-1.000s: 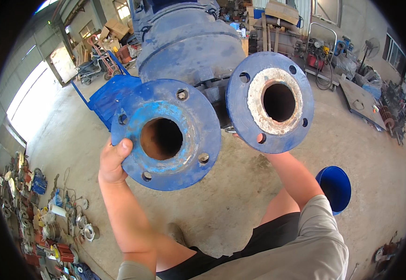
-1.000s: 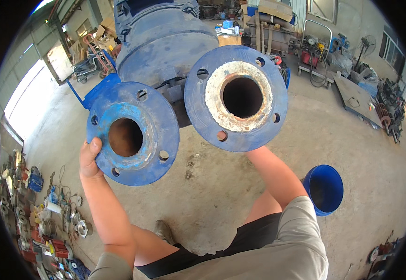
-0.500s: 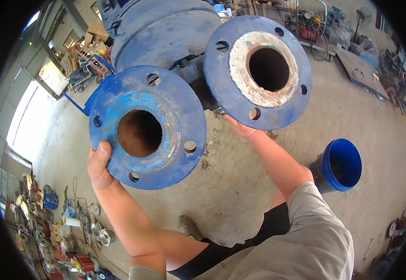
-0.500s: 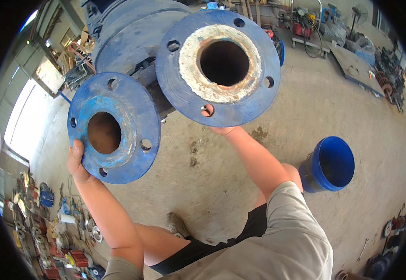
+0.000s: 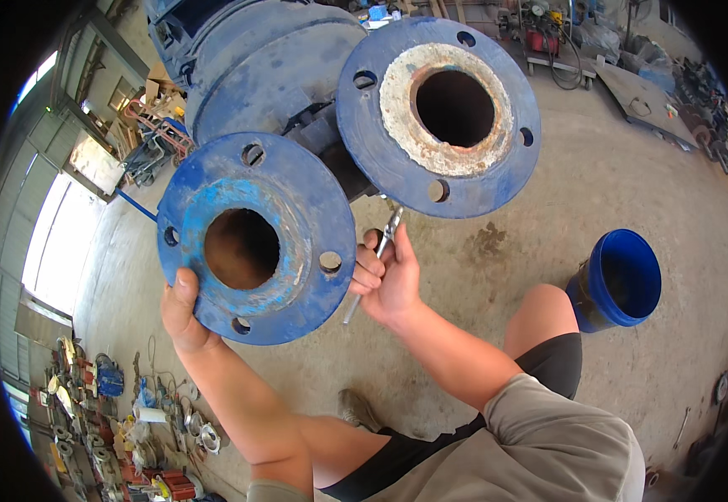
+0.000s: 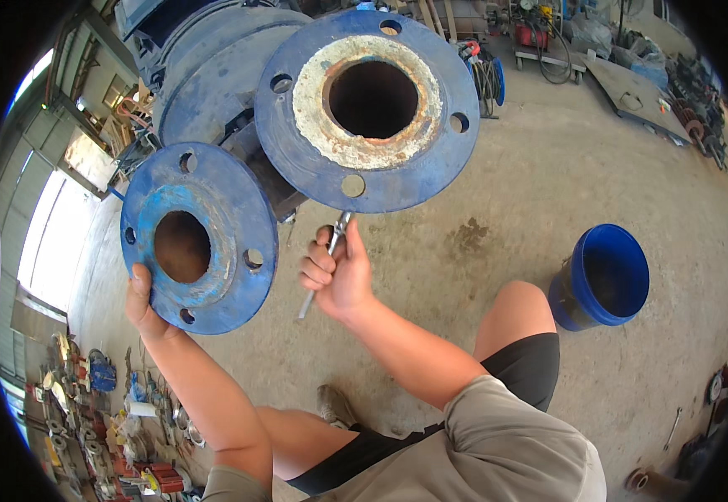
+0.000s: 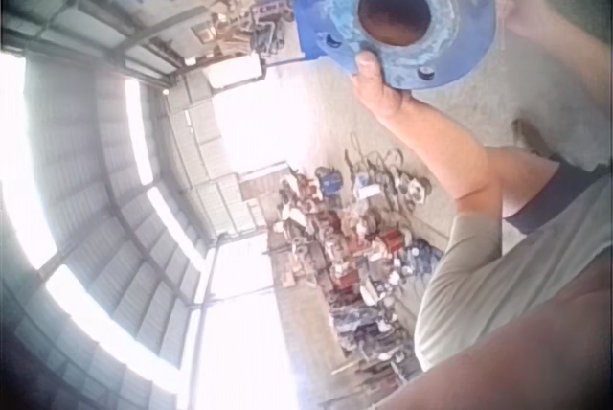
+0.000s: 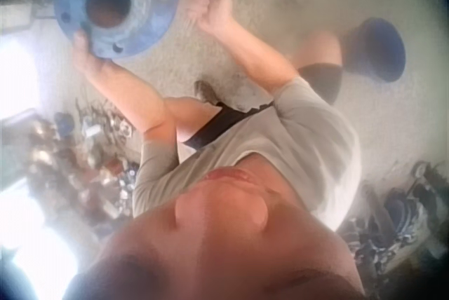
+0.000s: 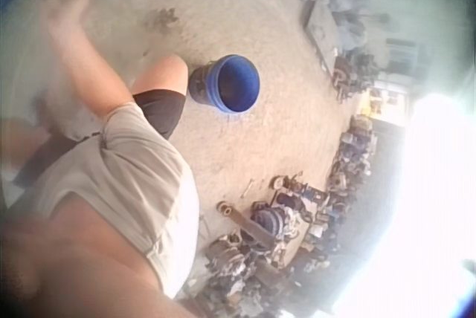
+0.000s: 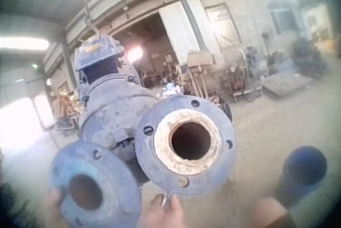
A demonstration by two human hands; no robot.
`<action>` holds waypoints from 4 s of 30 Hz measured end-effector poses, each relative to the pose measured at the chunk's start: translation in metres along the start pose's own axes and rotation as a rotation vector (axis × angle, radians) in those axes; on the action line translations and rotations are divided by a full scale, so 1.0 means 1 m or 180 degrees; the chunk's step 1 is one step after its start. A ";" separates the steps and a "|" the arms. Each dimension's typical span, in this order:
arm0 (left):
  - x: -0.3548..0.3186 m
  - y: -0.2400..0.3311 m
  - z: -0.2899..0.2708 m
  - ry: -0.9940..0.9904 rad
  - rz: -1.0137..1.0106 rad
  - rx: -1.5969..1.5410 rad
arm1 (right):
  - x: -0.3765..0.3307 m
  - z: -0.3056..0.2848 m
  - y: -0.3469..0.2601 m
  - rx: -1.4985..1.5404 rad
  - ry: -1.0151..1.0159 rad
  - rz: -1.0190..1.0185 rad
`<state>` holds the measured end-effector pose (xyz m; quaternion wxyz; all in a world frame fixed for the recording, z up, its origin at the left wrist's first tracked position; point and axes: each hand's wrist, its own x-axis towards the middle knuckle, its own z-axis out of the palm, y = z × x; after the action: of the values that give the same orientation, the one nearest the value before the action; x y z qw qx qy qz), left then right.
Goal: The person uses a wrench to loosen and remove bolts from a blue industrial motor suspended by a chain hoist. They remove the rear fan cover and fan, then place the cover on the floor.
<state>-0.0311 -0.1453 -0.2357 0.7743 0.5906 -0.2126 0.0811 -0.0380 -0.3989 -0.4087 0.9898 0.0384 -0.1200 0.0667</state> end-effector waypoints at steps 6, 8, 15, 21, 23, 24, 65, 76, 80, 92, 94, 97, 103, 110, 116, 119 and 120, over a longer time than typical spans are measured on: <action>0.001 0.000 0.000 -0.0104 -0.0020 0.0014 | -0.005 -0.009 -0.090 -0.6033 0.0008 -0.1933; 0.001 0.000 0.001 -0.0174 -0.0090 -0.0163 | 0.001 0.003 -0.130 -0.7418 -0.0553 -0.2295; 0.004 0.000 0.002 -0.0383 -0.0018 -0.0136 | 0.029 0.044 -0.180 -0.7924 -0.1297 -0.2696; 0.004 0.005 0.003 -0.0442 -0.0085 -0.0121 | 0.044 0.054 -0.192 -0.7448 -0.1115 -0.2306; 0.002 0.006 0.004 -0.0459 -0.0158 -0.0294 | 0.046 0.055 -0.192 -0.7350 -0.1094 -0.2295; 0.002 0.006 0.005 -0.0398 -0.0110 -0.0105 | 0.046 0.055 -0.190 -0.7307 -0.1083 -0.2296; -0.010 0.000 0.011 0.0294 0.0018 0.0099 | 0.073 -0.077 -0.060 -0.3852 0.0225 -0.1930; -0.010 0.002 0.027 -0.0034 0.0203 -0.0095 | 0.017 0.012 0.003 0.0010 0.0202 0.0068; -0.017 0.004 0.035 0.0120 0.0174 -0.0160 | 0.000 0.036 0.013 0.0646 0.0347 0.0105; -0.010 0.007 0.002 -0.0149 0.0068 0.0305 | 0.007 -0.043 -0.098 -0.5128 -0.0035 -0.2260; -0.009 0.005 -0.001 -0.0231 0.0061 0.0361 | 0.014 -0.047 -0.117 -0.5605 -0.0250 -0.2457; -0.012 0.002 -0.006 -0.0204 0.0138 0.0456 | 0.021 -0.048 -0.127 -0.5661 -0.0415 -0.2373; -0.016 0.004 -0.005 -0.0009 0.0339 0.0844 | 0.035 -0.063 -0.122 -0.5142 -0.0253 -0.1909; -0.022 0.013 0.020 0.0170 0.0074 0.0578 | 0.036 -0.072 -0.121 -0.5003 -0.0397 -0.2340; -0.018 0.014 0.004 0.0102 -0.0033 0.0945 | 0.034 -0.071 -0.126 -0.5292 -0.0579 -0.2349; -0.017 0.012 -0.005 0.0038 0.0018 0.1148 | 0.037 -0.072 -0.120 -0.5262 -0.0538 -0.2288; -0.018 0.012 -0.007 -0.0003 0.0001 0.1083 | 0.039 -0.072 -0.118 -0.5114 -0.0545 -0.2225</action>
<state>-0.0501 -0.1334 -0.2340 0.6630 0.7131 -0.1963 0.1157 0.0331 -0.5043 -0.4760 0.6689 -0.6302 -0.1858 -0.3478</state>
